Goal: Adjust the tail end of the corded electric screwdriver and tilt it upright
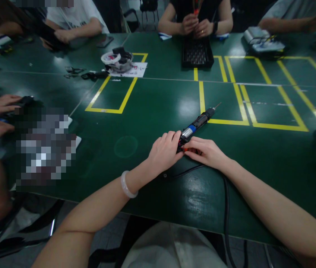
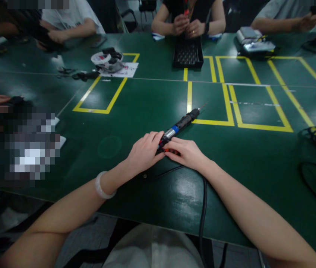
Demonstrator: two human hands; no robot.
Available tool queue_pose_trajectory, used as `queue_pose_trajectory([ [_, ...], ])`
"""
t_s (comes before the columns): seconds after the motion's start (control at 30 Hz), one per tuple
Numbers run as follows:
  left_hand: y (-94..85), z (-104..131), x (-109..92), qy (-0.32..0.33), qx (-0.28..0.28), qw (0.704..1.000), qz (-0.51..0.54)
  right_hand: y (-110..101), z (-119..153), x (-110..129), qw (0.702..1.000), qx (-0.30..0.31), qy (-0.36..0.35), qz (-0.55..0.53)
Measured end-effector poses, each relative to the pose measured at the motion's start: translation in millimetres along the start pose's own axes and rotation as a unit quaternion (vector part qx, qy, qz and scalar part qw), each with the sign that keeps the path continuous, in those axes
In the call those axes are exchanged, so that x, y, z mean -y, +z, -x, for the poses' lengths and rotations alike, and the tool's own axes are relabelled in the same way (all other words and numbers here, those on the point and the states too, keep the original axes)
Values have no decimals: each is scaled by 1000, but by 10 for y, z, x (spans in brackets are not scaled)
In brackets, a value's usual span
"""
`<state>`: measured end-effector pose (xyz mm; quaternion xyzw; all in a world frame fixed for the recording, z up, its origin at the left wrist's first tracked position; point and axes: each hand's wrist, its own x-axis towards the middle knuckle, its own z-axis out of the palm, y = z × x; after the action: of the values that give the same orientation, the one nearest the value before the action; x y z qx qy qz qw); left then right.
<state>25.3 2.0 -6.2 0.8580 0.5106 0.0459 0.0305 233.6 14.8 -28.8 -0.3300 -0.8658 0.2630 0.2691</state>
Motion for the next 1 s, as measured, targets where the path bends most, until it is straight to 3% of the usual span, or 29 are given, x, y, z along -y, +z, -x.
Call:
queue_pose_trajectory([
  [0.3, 3, -2, -11, 1, 7, 1000, -19, 14, 26, -49, 998, -23, -51, 40],
  [0.47, -9, -1, -50, -11, 5, 1000, -18, 26, 25, -28, 998, -30, -43, 36],
  [0.63, 0, -8, -61, -21, 3, 1000, -11, 31, 15, -49, 996, -55, 35, -66],
  [0.8, 24, -12, -65, -22, -3, 1000, -7, 26, -2, -107, 960, -99, 143, -220],
  [1.0, 39, -38, -33, -17, -7, 999, -26, 16, -28, -118, 944, -99, 169, -267],
])
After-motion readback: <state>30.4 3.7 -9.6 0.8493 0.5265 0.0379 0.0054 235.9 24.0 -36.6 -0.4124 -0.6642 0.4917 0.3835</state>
